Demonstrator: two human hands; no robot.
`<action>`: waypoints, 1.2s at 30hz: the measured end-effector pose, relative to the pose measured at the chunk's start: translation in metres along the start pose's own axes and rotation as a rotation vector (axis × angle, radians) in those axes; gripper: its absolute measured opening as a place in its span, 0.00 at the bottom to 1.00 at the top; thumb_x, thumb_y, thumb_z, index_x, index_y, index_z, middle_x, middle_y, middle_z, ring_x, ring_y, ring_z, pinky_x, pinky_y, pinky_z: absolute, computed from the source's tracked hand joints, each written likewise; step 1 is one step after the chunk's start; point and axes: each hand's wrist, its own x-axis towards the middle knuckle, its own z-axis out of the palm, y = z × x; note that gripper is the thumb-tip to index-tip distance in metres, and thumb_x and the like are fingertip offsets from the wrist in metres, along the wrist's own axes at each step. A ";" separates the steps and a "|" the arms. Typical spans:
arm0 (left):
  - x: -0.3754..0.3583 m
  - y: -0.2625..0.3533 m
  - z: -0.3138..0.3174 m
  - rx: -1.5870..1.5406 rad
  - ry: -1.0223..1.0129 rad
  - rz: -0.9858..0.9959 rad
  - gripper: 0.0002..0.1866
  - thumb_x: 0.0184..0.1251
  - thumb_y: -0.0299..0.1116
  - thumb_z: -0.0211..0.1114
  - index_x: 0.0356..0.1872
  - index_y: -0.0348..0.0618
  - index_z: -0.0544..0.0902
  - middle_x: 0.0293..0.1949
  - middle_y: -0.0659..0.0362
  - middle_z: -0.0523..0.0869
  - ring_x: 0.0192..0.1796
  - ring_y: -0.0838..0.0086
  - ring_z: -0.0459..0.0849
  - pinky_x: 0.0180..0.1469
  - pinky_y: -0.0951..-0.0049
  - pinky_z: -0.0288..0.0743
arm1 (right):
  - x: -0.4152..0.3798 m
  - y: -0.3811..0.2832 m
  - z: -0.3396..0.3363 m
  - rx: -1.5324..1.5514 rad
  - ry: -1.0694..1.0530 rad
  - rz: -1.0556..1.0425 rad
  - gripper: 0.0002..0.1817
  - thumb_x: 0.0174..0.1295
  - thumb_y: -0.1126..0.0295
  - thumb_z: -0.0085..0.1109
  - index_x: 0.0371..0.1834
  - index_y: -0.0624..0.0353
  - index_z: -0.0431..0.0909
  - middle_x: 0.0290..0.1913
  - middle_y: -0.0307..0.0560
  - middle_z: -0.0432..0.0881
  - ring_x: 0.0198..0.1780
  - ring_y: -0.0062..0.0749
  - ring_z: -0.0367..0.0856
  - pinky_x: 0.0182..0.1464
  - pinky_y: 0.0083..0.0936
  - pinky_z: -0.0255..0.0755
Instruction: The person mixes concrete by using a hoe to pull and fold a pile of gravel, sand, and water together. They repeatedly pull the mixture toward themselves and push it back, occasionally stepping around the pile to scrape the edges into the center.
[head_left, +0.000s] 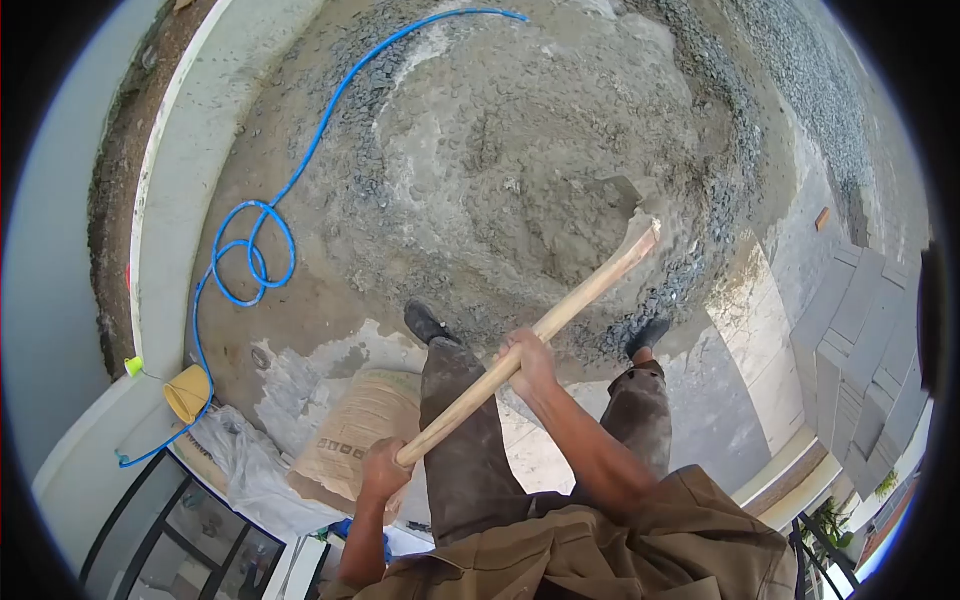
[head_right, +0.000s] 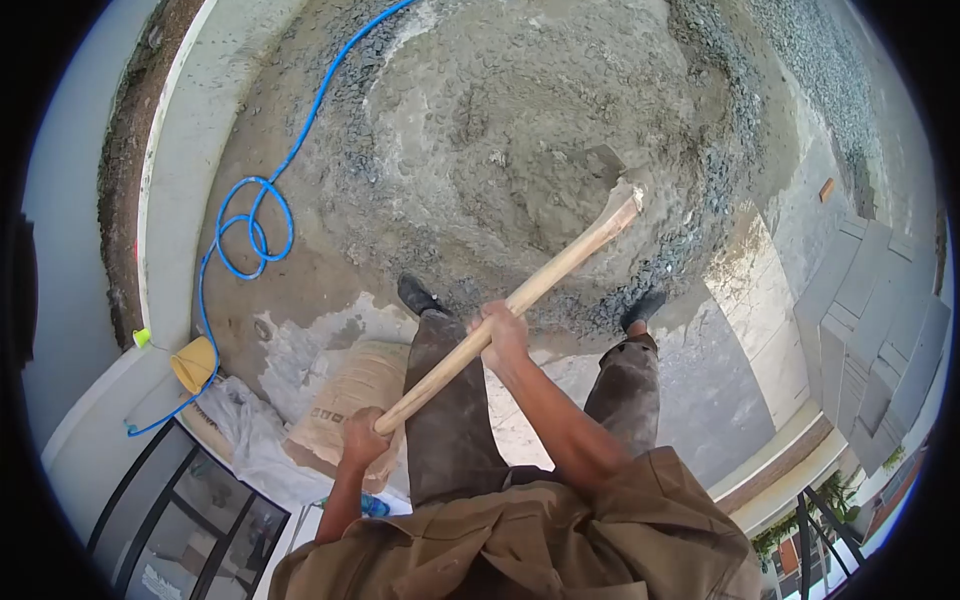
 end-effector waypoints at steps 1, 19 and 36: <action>-0.037 0.003 0.003 0.000 0.021 -0.002 0.09 0.50 0.35 0.72 0.28 0.45 0.82 0.26 0.50 0.83 0.32 0.48 0.82 0.38 0.51 0.76 | -0.029 0.006 -0.007 0.008 -0.033 0.025 0.06 0.60 0.78 0.54 0.32 0.56 0.66 0.26 0.45 0.69 0.26 0.36 0.73 0.26 0.38 0.70; 0.145 0.118 0.104 -0.370 -0.083 -0.023 0.16 0.56 0.44 0.71 0.34 0.41 0.83 0.33 0.44 0.87 0.40 0.46 0.85 0.44 0.49 0.78 | 0.048 -0.176 0.090 -0.359 -0.178 -0.372 0.06 0.59 0.77 0.55 0.35 0.59 0.68 0.26 0.43 0.68 0.21 0.30 0.70 0.22 0.31 0.68; 0.038 0.123 0.249 -0.603 -0.456 -0.335 0.22 0.57 0.48 0.74 0.38 0.37 0.86 0.37 0.43 0.88 0.44 0.54 0.89 0.47 0.60 0.80 | 0.063 -0.081 0.011 -0.913 -0.088 -0.371 0.14 0.54 0.71 0.60 0.41 0.62 0.68 0.22 0.41 0.72 0.17 0.26 0.74 0.17 0.26 0.70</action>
